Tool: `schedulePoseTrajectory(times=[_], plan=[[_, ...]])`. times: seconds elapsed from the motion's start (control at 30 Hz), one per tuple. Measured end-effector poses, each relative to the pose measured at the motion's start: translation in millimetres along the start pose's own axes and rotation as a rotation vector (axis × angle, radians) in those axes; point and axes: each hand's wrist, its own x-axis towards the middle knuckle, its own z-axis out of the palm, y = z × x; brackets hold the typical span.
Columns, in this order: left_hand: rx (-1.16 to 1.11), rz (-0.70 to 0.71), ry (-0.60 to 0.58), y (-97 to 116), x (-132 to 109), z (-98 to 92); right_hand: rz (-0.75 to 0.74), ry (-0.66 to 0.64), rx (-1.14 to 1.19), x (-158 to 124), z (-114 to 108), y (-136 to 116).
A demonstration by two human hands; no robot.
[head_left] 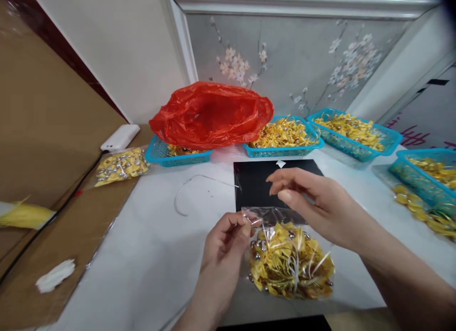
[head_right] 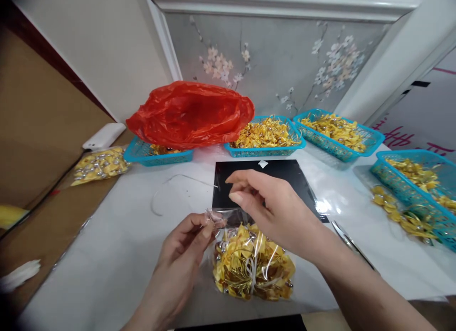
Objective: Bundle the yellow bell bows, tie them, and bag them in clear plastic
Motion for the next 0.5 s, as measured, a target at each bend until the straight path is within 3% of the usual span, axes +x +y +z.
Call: schedulePoseTrajectory(times=[0.2,0.37,0.5], plan=[[-0.04,0.004,0.004,-0.4,4.3,-1.1,0.057,-0.24,-0.171,-0.4,5.3,12.3],[-0.071,-0.063,0.097,2.4,8.6,3.3,0.096,-0.295,-0.224,3.7,9.9,6.5],[-0.159,-0.086,0.174,3.3,11.4,0.5,0.159,-0.31,-0.3,-5.8,-2.8,16.2]])
